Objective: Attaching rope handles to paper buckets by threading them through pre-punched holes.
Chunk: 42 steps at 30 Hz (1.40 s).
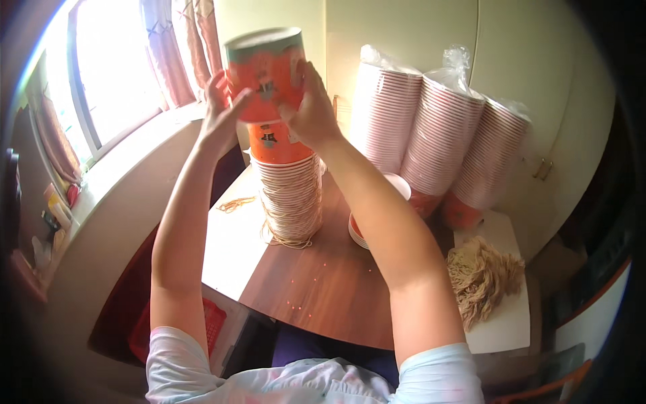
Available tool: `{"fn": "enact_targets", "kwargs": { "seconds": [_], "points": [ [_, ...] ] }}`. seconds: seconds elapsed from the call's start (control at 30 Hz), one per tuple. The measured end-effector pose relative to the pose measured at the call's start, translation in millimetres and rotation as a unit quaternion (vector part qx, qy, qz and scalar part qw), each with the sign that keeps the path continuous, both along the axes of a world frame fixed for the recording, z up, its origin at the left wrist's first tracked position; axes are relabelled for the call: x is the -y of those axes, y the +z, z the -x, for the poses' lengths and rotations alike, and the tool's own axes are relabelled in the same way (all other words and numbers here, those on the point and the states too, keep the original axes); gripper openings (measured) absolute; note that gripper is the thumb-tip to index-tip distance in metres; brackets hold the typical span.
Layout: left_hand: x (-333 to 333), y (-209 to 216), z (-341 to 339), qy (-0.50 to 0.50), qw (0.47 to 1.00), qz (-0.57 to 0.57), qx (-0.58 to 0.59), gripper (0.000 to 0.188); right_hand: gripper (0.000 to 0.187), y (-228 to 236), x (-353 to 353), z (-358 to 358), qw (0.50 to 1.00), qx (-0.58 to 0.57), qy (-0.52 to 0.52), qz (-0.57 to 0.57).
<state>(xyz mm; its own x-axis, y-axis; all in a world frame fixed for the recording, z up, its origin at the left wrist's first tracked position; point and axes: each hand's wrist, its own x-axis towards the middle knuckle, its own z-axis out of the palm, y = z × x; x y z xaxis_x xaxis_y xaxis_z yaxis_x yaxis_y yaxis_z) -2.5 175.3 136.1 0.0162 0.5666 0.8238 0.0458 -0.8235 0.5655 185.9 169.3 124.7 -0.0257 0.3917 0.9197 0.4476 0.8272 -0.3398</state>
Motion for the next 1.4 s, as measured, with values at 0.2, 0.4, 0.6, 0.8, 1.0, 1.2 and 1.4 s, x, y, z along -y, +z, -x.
{"fn": "enact_targets", "kwargs": {
  "seconds": [0.2,0.4,0.6,0.8,1.0,1.2,1.4],
  "points": [
    [-33.7,-77.5,-32.2,0.203,0.967,0.076,-0.132,0.113,0.061,-69.8,-19.9,-29.9,0.981,-0.001,0.077,0.176],
    [-33.4,-134.3,8.2,0.068,0.996,0.046,-0.044,0.100,0.033,-88.4,72.3,-77.7,0.942,0.168,-0.100,0.271],
    [52.7,-156.4,-66.8,0.288,0.923,-0.222,-0.129,0.072,0.031,-154.0,108.1,-174.5,0.857,0.317,-0.333,0.232],
    [88.7,-291.3,-160.6,0.099,0.953,0.151,-0.243,0.122,0.020,-147.9,82.6,-185.0,0.931,0.223,-0.207,0.203],
    [87.0,-276.9,-201.9,0.012,0.970,0.210,-0.122,0.127,0.020,-118.0,94.3,-166.6,0.925,0.203,-0.163,0.276],
    [93.7,-289.8,-201.9,-0.304,0.811,0.419,0.273,0.080,0.018,-124.3,96.3,-172.9,0.934,0.159,-0.150,0.282],
    [81.3,-311.4,-185.3,-0.425,0.705,0.473,0.313,0.040,0.020,-103.4,105.7,-172.2,0.886,0.034,-0.132,0.443]
  ]
}}
